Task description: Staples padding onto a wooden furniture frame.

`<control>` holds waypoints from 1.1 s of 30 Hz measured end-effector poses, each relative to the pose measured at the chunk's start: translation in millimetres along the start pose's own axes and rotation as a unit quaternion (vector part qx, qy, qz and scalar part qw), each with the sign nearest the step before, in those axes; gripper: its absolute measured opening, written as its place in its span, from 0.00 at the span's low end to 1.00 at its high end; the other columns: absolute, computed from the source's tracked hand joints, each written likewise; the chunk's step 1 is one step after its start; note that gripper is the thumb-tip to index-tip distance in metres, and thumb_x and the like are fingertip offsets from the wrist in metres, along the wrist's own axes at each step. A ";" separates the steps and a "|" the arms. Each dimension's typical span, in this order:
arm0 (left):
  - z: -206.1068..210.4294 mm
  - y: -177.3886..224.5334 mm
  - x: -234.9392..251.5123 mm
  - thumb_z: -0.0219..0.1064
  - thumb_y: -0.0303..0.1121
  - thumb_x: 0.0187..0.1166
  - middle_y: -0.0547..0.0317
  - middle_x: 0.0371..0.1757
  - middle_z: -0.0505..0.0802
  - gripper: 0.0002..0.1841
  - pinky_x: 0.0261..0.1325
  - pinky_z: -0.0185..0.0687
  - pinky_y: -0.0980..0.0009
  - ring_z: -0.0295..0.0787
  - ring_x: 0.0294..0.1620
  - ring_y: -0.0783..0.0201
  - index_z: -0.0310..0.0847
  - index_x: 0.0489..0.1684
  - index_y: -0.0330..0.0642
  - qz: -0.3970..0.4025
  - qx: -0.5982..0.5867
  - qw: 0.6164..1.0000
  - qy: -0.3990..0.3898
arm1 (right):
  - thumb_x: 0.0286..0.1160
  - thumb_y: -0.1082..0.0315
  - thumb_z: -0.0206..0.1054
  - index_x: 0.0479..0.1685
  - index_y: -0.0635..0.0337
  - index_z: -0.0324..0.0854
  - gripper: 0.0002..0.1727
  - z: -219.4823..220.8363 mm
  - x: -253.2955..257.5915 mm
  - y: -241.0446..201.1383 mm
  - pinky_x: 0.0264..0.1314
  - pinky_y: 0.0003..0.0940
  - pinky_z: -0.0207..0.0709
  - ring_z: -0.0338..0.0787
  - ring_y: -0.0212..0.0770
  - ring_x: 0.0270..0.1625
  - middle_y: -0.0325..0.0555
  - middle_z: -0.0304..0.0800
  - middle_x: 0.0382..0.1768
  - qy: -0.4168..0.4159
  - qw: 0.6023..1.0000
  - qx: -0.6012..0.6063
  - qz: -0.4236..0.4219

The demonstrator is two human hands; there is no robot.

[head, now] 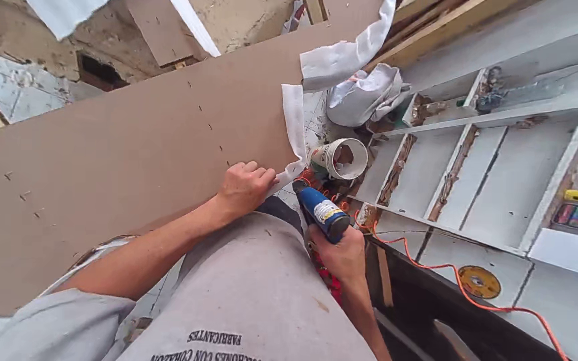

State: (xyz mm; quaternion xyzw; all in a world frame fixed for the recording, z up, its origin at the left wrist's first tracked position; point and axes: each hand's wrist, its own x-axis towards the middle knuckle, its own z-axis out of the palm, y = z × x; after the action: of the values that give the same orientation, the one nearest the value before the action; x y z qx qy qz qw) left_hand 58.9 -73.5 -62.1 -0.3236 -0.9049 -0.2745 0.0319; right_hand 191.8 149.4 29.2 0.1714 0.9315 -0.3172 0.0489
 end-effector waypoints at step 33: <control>-84.1 1.7 -46.5 0.46 0.57 0.90 0.46 0.32 0.91 0.31 0.40 0.81 0.43 0.91 0.44 0.42 0.85 0.31 0.40 -0.179 0.035 0.942 -0.284 | 0.63 0.52 0.76 0.41 0.53 0.90 0.15 56.7 -71.5 -23.5 0.40 0.33 0.91 0.93 0.24 0.35 0.31 0.95 0.32 0.015 0.996 0.079 -0.026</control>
State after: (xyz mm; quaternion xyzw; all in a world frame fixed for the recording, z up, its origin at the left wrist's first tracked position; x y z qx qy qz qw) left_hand 86.5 -142.4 -1.0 -0.2198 -0.9285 -0.1405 -0.2642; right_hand 249.5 76.9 11.9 0.1556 0.9084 -0.3879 0.0133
